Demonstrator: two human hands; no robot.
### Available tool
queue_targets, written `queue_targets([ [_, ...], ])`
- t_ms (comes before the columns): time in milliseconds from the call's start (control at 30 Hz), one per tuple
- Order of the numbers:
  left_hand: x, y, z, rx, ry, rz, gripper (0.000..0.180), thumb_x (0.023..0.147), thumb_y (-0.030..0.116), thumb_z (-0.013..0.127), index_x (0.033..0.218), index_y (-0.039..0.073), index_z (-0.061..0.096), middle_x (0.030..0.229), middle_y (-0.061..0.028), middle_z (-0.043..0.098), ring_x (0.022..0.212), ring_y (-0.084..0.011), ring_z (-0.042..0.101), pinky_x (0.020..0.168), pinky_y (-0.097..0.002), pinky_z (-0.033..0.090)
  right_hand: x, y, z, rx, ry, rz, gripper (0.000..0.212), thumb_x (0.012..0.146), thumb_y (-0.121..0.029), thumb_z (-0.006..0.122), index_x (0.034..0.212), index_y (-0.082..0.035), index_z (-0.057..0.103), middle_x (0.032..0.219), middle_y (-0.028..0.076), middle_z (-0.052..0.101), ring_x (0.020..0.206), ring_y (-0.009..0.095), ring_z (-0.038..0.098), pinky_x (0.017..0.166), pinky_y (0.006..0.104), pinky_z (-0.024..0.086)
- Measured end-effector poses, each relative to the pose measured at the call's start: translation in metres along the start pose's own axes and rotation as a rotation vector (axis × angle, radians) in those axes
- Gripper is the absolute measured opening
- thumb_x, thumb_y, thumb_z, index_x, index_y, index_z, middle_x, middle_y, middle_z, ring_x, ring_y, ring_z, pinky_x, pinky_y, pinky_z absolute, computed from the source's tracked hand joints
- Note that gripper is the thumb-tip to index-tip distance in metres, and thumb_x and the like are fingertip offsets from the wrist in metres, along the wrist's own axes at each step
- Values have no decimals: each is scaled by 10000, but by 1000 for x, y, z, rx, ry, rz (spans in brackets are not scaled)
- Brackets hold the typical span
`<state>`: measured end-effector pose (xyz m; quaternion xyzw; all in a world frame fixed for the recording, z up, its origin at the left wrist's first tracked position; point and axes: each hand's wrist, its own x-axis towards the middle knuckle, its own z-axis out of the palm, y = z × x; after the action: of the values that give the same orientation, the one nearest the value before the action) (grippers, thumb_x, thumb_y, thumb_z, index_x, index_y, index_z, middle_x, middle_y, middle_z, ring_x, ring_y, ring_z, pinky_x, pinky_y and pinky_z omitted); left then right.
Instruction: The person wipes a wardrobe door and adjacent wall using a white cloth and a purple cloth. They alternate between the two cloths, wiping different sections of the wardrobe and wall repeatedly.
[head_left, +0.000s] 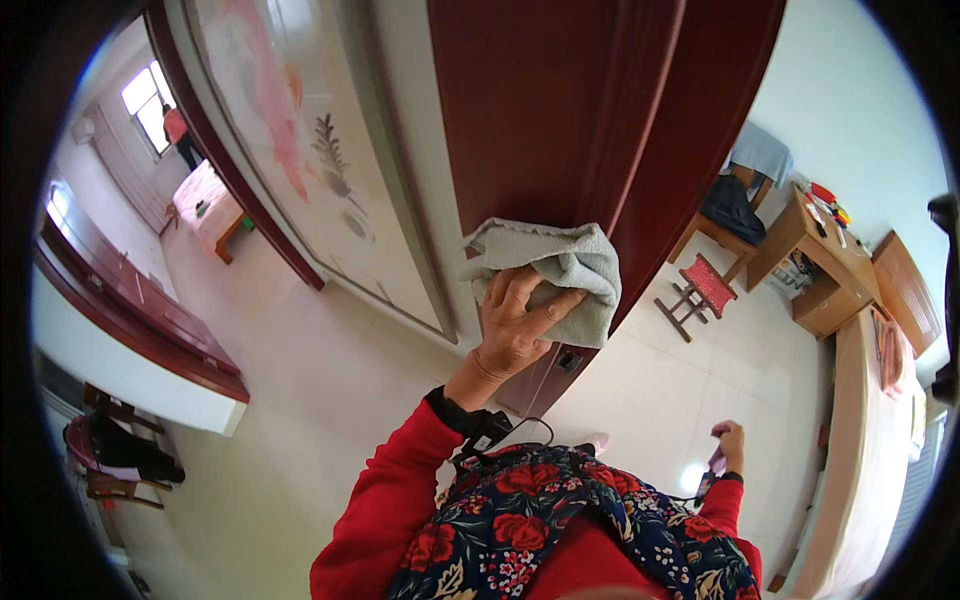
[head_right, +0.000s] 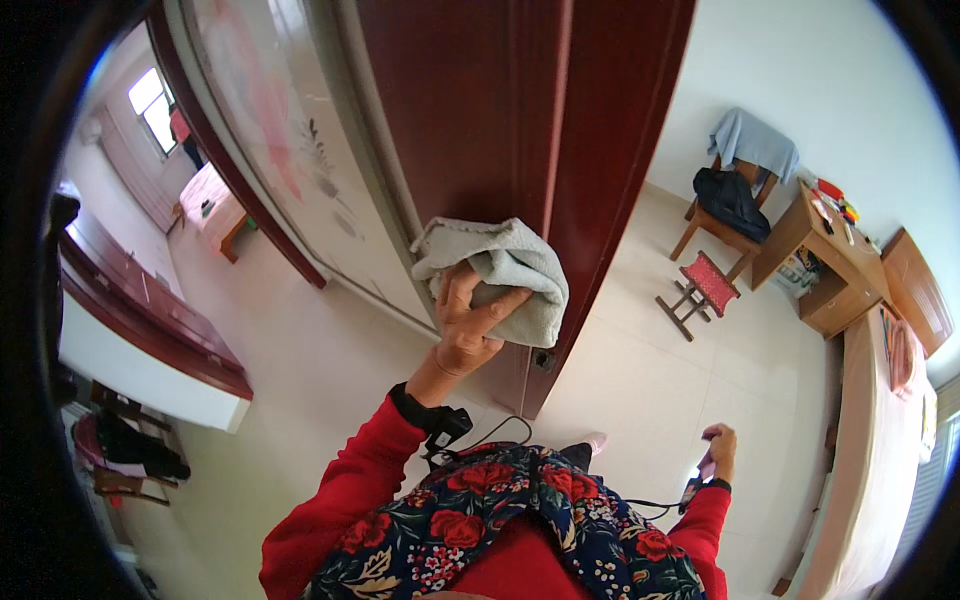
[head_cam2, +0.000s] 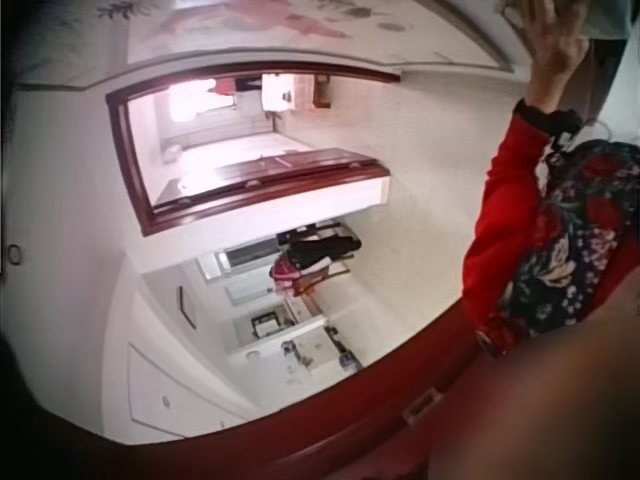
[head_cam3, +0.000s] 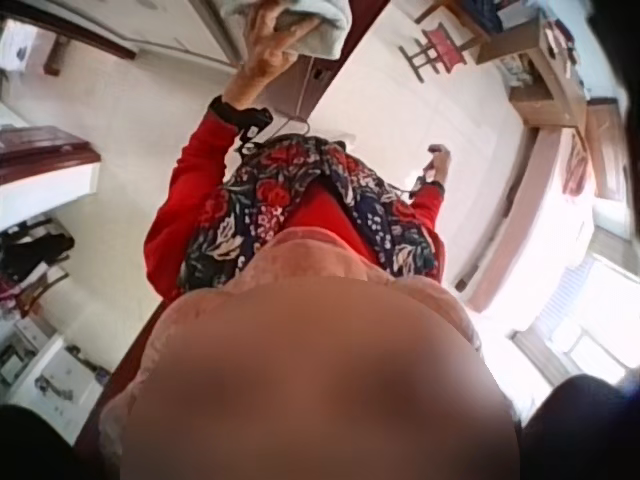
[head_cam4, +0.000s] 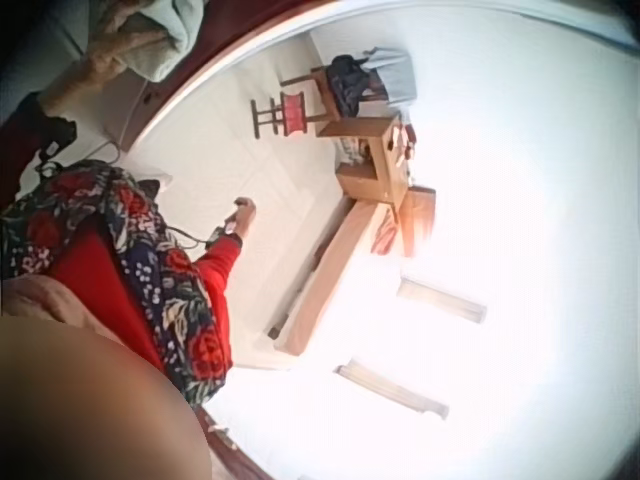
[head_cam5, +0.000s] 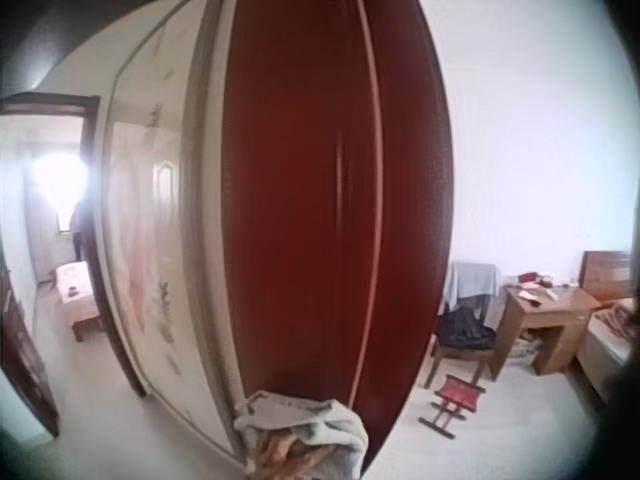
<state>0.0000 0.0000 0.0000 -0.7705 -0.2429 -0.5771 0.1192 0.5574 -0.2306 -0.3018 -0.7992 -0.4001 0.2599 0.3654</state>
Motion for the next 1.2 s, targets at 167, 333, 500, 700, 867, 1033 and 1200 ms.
queue_targets([
  [167,-38,-12,-25,-100,-310,-152,591,560,28,665,1113,225,735,1186,-85,567,1054,-294,534,922,-430,434,-52,32,23,-75,-132,172,304,713,86,409,743,18,703,690,120,686,628,178,642,583,300,528],
  [333,-53,-27,-43,-35,-470,-176,626,570,-74,605,1114,214,717,1141,-82,585,1050,-292,547,900,-396,457,-90,54,41,29,-357,402,300,641,120,484,799,18,717,683,82,665,604,186,614,521,293,479],
  [500,-73,-30,-43,-246,-172,-616,393,730,-28,623,1080,137,690,1060,-38,631,990,-203,601,838,-352,498,-96,60,27,-7,-386,494,313,628,157,523,839,28,714,699,81,653,608,195,604,496,305,457],
  [700,-91,-54,-61,-592,386,-1446,330,881,187,682,1116,-34,614,1043,-84,651,922,-170,613,801,-324,496,-108,65,28,94,-418,577,311,654,132,515,873,27,710,722,87,655,622,200,606,510,300,461],
  [867,-103,-64,-76,-656,357,-1561,452,861,237,711,1201,-29,577,1124,-111,627,1036,-219,599,869,-396,502,-105,67,31,111,-456,594,309,662,121,510,881,28,708,725,90,655,624,201,606,515,297,462],
  [1033,-99,-58,-70,-666,420,-1619,457,869,231,705,1220,-17,549,1124,-104,613,1015,-220,599,870,-391,494,-91,55,34,145,-476,583,308,669,110,506,889,28,705,728,92,654,625,202,607,520,295,462],
  [1200,-82,-57,-63,-653,431,-1546,456,869,260,716,1200,-10,559,1102,-90,611,999,-201,588,845,-373,488,-80,34,36,213,-524,565,347,632,137,480,892,40,688,733,110,652,619,223,615,531,319,488],
])
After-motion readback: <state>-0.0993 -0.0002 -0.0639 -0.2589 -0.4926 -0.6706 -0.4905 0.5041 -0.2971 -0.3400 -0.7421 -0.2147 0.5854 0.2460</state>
